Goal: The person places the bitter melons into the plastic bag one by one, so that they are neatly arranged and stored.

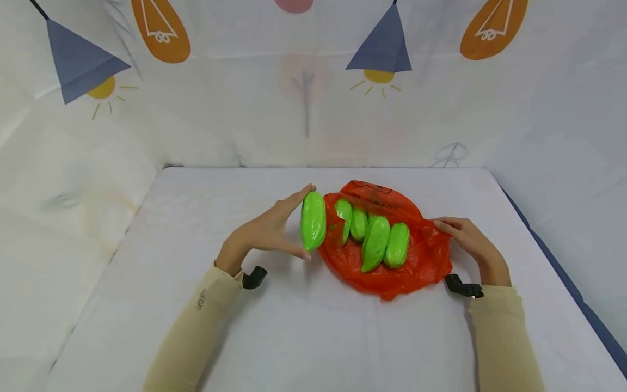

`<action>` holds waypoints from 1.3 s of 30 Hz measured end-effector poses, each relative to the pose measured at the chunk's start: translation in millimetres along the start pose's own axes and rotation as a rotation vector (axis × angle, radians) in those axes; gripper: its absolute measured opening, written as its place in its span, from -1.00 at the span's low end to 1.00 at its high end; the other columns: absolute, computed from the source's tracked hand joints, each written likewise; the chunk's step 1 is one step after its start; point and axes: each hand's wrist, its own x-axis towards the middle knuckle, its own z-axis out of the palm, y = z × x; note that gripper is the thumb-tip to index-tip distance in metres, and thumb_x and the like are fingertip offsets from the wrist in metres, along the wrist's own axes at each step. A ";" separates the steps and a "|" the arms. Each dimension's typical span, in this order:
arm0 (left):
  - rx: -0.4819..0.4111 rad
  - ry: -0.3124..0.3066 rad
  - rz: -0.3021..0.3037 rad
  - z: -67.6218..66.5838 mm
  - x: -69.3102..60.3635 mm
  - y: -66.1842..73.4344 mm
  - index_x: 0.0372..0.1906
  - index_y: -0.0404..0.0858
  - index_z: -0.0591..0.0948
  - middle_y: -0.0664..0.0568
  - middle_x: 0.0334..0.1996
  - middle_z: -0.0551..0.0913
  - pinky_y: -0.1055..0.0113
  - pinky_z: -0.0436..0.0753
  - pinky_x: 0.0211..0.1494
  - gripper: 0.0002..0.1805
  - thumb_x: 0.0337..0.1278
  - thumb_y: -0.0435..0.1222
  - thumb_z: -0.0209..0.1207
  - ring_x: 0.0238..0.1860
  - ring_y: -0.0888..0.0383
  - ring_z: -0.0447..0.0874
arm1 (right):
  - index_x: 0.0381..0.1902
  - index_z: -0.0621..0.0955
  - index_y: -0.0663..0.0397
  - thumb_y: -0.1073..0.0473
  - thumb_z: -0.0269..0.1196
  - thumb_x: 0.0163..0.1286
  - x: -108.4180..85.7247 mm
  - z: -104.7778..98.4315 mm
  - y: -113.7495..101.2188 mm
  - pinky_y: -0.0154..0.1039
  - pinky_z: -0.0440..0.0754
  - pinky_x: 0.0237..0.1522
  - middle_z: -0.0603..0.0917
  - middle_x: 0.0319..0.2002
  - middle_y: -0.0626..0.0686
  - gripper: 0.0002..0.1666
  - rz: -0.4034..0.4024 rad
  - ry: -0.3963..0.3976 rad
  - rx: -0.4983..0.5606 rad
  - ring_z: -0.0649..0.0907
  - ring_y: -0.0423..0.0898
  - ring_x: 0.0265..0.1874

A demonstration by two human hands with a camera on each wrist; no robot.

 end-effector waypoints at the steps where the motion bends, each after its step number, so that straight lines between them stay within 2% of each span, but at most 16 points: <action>1: 0.001 0.002 0.015 -0.4 4.1 3.4 0.59 -0.07 -0.20 0.24 0.57 -0.11 -0.22 -0.10 0.55 0.48 -0.37 0.13 0.56 0.58 0.18 -0.16 | 0.31 0.42 0.38 -0.20 -0.06 0.54 -0.2 -0.5 -0.7 0.39 0.23 0.33 0.45 0.25 0.43 -0.25 0.012 -0.002 0.005 0.36 0.27 0.26; 5: 0.004 -0.002 0.054 -2.4 19.8 17.3 0.59 -0.07 -0.21 0.23 0.58 -0.12 -0.13 -0.08 0.57 0.46 -0.34 0.15 0.54 0.58 0.20 -0.16 | 0.32 0.41 0.38 -0.20 -0.06 0.55 -0.9 -1.6 -2.6 0.42 0.20 0.33 0.43 0.27 0.44 -0.24 0.026 -0.014 0.013 0.33 0.29 0.28; 10: -0.001 -0.023 0.065 -2.5 37.6 34.1 0.59 -0.06 -0.20 0.21 0.58 -0.14 -0.02 -0.08 0.59 0.43 -0.30 0.15 0.52 0.58 0.20 -0.16 | 0.32 0.41 0.38 -0.19 -0.07 0.55 -1.7 -2.4 -3.5 0.43 0.19 0.33 0.43 0.27 0.43 -0.24 0.027 -0.016 0.014 0.32 0.27 0.28; 14: 0.002 -0.048 0.083 2.7 52.7 44.8 0.59 -0.11 -0.20 0.17 0.59 -0.15 0.05 -0.07 0.59 0.44 -0.30 0.19 0.50 0.58 0.19 -0.15 | 0.32 0.41 0.37 -0.19 -0.06 0.55 -2.0 -2.7 -2.7 0.42 0.20 0.33 0.44 0.26 0.43 -0.25 0.021 -0.008 0.014 0.33 0.25 0.27; 20: 0.019 -0.066 0.133 13.5 71.6 54.4 0.58 -0.19 -0.16 0.12 0.58 -0.06 0.11 -0.01 0.57 0.45 -0.32 0.21 0.50 0.55 0.19 -0.04 | 0.31 0.42 0.38 -0.17 -0.07 0.56 -1.1 -2.1 -1.7 0.41 0.22 0.32 0.45 0.25 0.43 -0.27 0.015 -0.009 0.004 0.35 0.22 0.24; 27: 0.047 -0.103 0.126 32.2 85.5 63.1 0.59 -0.11 -0.14 0.21 0.52 0.09 0.15 0.07 0.55 0.42 -0.32 0.29 0.44 0.46 0.28 0.07 | 0.32 0.41 0.37 -0.19 -0.07 0.55 -0.7 -2.5 -1.7 0.39 0.27 0.31 0.46 0.25 0.42 -0.25 0.014 -0.012 -0.005 0.35 0.25 0.26; 32: 0.129 -0.182 0.125 53.2 98.0 72.6 0.58 -0.10 -0.14 0.18 0.47 0.17 0.16 0.02 0.56 0.40 -0.29 0.36 0.37 0.47 0.25 0.06 | 0.33 0.39 0.38 -0.20 -0.08 0.54 -0.2 -3.4 -1.7 0.40 0.26 0.31 0.44 0.27 0.43 -0.23 0.020 -0.015 -0.011 0.33 0.29 0.28; 36: 0.209 -0.253 0.089 70.6 106.7 76.3 0.58 -0.07 -0.15 0.20 0.51 0.11 0.20 -0.01 0.56 0.39 -0.29 0.46 0.27 0.47 0.25 0.07 | 0.33 0.39 0.39 -0.21 -0.08 0.54 1.5 -3.4 -1.7 0.40 0.23 0.32 0.43 0.27 0.43 -0.22 0.021 -0.018 -0.015 0.33 0.30 0.28; 39: 0.274 -0.285 0.063 78.4 112.7 77.2 0.58 -0.08 -0.16 0.18 0.54 0.06 0.18 -0.05 0.57 0.38 -0.27 0.49 0.21 0.50 0.24 0.05 | 0.32 0.40 0.39 -0.20 -0.08 0.54 2.3 -3.5 -1.8 0.40 0.24 0.33 0.44 0.26 0.43 -0.23 0.019 -0.018 -0.014 0.34 0.30 0.28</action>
